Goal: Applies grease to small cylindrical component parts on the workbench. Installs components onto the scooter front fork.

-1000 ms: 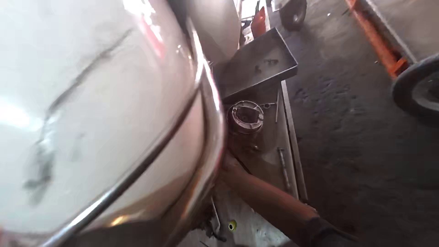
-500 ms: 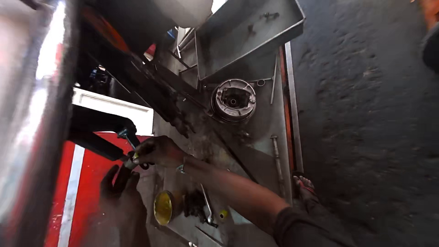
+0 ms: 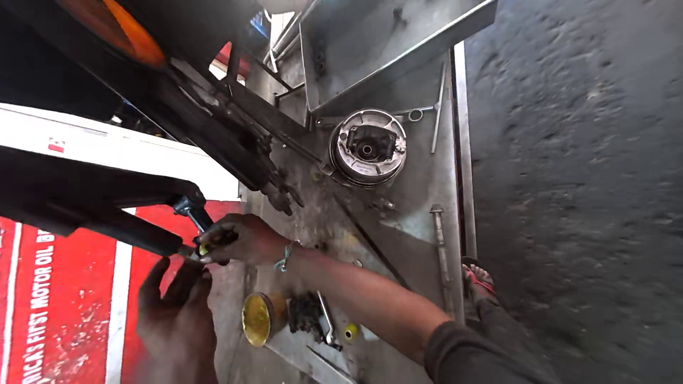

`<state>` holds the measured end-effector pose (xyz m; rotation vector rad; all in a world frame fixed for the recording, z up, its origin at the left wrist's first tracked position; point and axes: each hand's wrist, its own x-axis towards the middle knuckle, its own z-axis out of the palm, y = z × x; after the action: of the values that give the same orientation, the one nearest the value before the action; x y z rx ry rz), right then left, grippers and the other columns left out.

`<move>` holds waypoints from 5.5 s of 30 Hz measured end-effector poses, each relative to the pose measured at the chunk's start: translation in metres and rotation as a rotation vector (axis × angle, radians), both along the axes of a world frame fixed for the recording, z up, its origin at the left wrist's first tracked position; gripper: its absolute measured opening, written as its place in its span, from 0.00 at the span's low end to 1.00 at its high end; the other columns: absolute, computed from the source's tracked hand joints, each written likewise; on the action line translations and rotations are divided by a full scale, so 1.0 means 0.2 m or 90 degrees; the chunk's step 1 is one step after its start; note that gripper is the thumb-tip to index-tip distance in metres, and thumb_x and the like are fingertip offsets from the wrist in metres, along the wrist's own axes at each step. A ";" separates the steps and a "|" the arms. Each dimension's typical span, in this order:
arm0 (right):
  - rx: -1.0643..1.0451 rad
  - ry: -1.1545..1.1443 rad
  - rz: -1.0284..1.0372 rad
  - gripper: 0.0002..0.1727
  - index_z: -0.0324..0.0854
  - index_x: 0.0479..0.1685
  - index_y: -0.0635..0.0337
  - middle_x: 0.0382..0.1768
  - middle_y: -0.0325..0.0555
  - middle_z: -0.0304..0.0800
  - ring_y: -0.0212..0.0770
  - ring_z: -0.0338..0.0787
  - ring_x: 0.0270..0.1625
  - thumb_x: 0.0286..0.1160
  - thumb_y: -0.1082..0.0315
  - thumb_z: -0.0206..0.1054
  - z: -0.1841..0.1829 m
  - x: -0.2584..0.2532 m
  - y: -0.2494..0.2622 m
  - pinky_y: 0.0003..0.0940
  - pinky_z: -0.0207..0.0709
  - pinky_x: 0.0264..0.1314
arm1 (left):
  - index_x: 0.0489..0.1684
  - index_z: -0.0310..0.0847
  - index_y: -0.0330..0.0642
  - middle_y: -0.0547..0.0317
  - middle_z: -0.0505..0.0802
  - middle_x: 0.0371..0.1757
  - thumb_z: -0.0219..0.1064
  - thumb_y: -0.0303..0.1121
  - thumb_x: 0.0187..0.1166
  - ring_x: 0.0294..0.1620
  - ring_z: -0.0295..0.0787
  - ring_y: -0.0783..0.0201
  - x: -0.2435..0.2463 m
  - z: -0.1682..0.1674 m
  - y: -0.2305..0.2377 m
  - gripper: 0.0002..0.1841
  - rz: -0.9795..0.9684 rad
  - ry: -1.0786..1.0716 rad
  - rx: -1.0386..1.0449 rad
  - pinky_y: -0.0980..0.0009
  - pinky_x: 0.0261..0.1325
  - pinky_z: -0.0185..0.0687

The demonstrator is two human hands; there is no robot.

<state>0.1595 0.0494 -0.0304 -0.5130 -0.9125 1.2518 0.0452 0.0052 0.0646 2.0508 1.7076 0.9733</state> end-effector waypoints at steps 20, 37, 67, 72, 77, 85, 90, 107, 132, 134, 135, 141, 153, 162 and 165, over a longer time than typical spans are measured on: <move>-0.071 -0.139 0.016 0.25 0.76 0.76 0.70 0.66 0.63 0.87 0.54 0.87 0.68 0.79 0.77 0.68 0.16 0.14 -0.28 0.44 0.74 0.74 | 0.75 0.58 0.24 0.52 0.87 0.59 0.66 0.14 0.62 0.49 0.89 0.78 0.01 -0.01 -0.01 0.35 0.011 -0.007 0.015 0.79 0.52 0.87; -0.020 -0.219 -0.152 0.36 0.78 0.77 0.64 0.77 0.53 0.80 0.52 0.74 0.83 0.60 0.84 0.70 0.10 -0.16 -0.29 0.57 0.60 0.84 | 0.72 0.54 0.30 0.58 0.90 0.63 0.60 0.15 0.51 0.57 0.93 0.72 -0.08 -0.05 -0.01 0.38 -0.109 -0.059 0.002 0.71 0.56 0.92; -0.222 -0.057 -0.130 0.21 0.80 0.72 0.65 0.72 0.59 0.82 0.55 0.78 0.76 0.80 0.77 0.60 -0.03 -0.05 -0.40 0.53 0.72 0.75 | 0.63 0.81 0.25 0.33 0.90 0.53 0.66 0.40 0.83 0.55 0.88 0.41 0.17 -0.14 0.01 0.23 0.182 0.244 0.116 0.42 0.63 0.76; -0.231 -0.046 -0.109 0.20 0.79 0.72 0.65 0.69 0.56 0.84 0.53 0.81 0.71 0.82 0.77 0.58 -0.04 -0.03 -0.44 0.50 0.74 0.70 | 0.56 0.83 0.25 0.32 0.90 0.51 0.67 0.40 0.81 0.54 0.87 0.39 0.19 -0.13 0.00 0.22 0.202 0.230 0.108 0.40 0.62 0.75; -0.256 -0.039 -0.076 0.20 0.79 0.72 0.63 0.68 0.54 0.85 0.51 0.82 0.68 0.83 0.75 0.57 -0.02 -0.01 -0.50 0.48 0.75 0.67 | 0.49 0.88 0.30 0.44 0.92 0.41 0.74 0.39 0.73 0.44 0.90 0.53 0.19 -0.16 0.07 0.18 0.257 0.187 0.155 0.50 0.55 0.81; -0.261 -0.051 -0.083 0.20 0.80 0.71 0.61 0.62 0.53 0.88 0.50 0.86 0.61 0.81 0.76 0.59 -0.06 -0.04 -0.51 0.49 0.78 0.58 | 0.46 0.88 0.29 0.46 0.92 0.38 0.74 0.39 0.72 0.42 0.89 0.54 0.19 -0.19 0.09 0.18 0.268 0.169 0.195 0.50 0.54 0.79; -0.236 -0.056 -0.102 0.21 0.79 0.72 0.64 0.64 0.55 0.88 0.51 0.85 0.65 0.81 0.76 0.59 -0.05 -0.05 -0.46 0.49 0.77 0.65 | 0.54 0.86 0.28 0.42 0.93 0.43 0.70 0.39 0.79 0.44 0.91 0.53 0.19 -0.21 0.06 0.19 0.241 0.159 0.196 0.52 0.55 0.82; -0.267 -0.040 -0.121 0.21 0.78 0.73 0.63 0.63 0.53 0.87 0.47 0.85 0.62 0.81 0.76 0.60 -0.08 -0.03 -0.45 0.46 0.77 0.63 | 0.41 0.88 0.24 0.33 0.89 0.51 0.72 0.39 0.75 0.53 0.86 0.44 0.11 -0.26 0.14 0.19 0.215 0.166 0.252 0.52 0.63 0.77; -0.163 -0.316 -0.089 0.30 0.79 0.76 0.57 0.79 0.59 0.70 0.63 0.69 0.80 0.69 0.80 0.67 0.13 -0.18 -0.20 0.64 0.69 0.70 | 0.81 0.62 0.22 0.26 0.67 0.84 0.76 0.23 0.70 0.79 0.72 0.40 -0.35 -0.14 -0.21 0.38 0.223 0.037 0.056 0.56 0.76 0.72; -0.172 -0.295 -0.076 0.23 0.83 0.67 0.61 0.77 0.60 0.72 0.62 0.71 0.78 0.71 0.79 0.66 0.13 -0.17 -0.23 0.63 0.70 0.70 | 0.81 0.61 0.22 0.26 0.68 0.84 0.75 0.23 0.71 0.79 0.72 0.41 -0.37 -0.12 -0.22 0.37 0.223 0.028 0.058 0.57 0.76 0.72; -0.176 -0.263 -0.075 0.20 0.84 0.63 0.63 0.76 0.61 0.72 0.62 0.72 0.77 0.71 0.80 0.65 0.13 -0.17 -0.25 0.62 0.71 0.69 | 0.81 0.61 0.21 0.26 0.68 0.84 0.75 0.23 0.72 0.79 0.72 0.40 -0.38 -0.12 -0.22 0.37 0.224 0.021 0.057 0.58 0.77 0.72; -0.175 -0.042 -0.185 0.22 0.82 0.67 0.67 0.70 0.64 0.78 0.58 0.77 0.73 0.71 0.83 0.64 0.13 -0.19 -0.27 0.54 0.75 0.71 | 0.82 0.59 0.21 0.24 0.66 0.84 0.73 0.24 0.73 0.80 0.70 0.41 -0.41 -0.08 -0.25 0.37 0.209 0.001 0.044 0.59 0.79 0.69; -0.197 -0.208 -0.215 0.31 0.76 0.81 0.56 0.79 0.65 0.71 0.63 0.75 0.74 0.73 0.78 0.65 0.18 -0.27 -0.33 0.58 0.72 0.71 | 0.77 0.64 0.16 0.21 0.73 0.78 0.71 0.21 0.72 0.71 0.79 0.44 -0.52 -0.07 -0.29 0.32 0.223 -0.017 0.059 0.65 0.70 0.76; -0.247 -0.389 -0.276 0.31 0.76 0.81 0.53 0.83 0.60 0.68 0.64 0.71 0.80 0.74 0.73 0.69 0.25 -0.31 -0.44 0.60 0.69 0.73 | 0.83 0.55 0.17 0.20 0.64 0.85 0.69 0.23 0.76 0.79 0.71 0.38 -0.77 -0.11 -0.26 0.36 0.162 -0.037 0.011 0.56 0.79 0.69; -0.237 -0.484 -0.249 0.36 0.66 0.88 0.49 0.87 0.61 0.61 0.65 0.66 0.84 0.77 0.70 0.68 0.27 -0.34 -0.36 0.63 0.66 0.76 | 0.84 0.55 0.18 0.22 0.64 0.85 0.68 0.23 0.78 0.80 0.71 0.40 -0.78 -0.09 -0.28 0.35 0.173 -0.067 -0.015 0.57 0.80 0.68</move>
<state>0.0923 -0.0221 0.0240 -1.4555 -1.1266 0.8591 -0.1104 -0.0504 0.0463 1.7487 1.9653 1.1130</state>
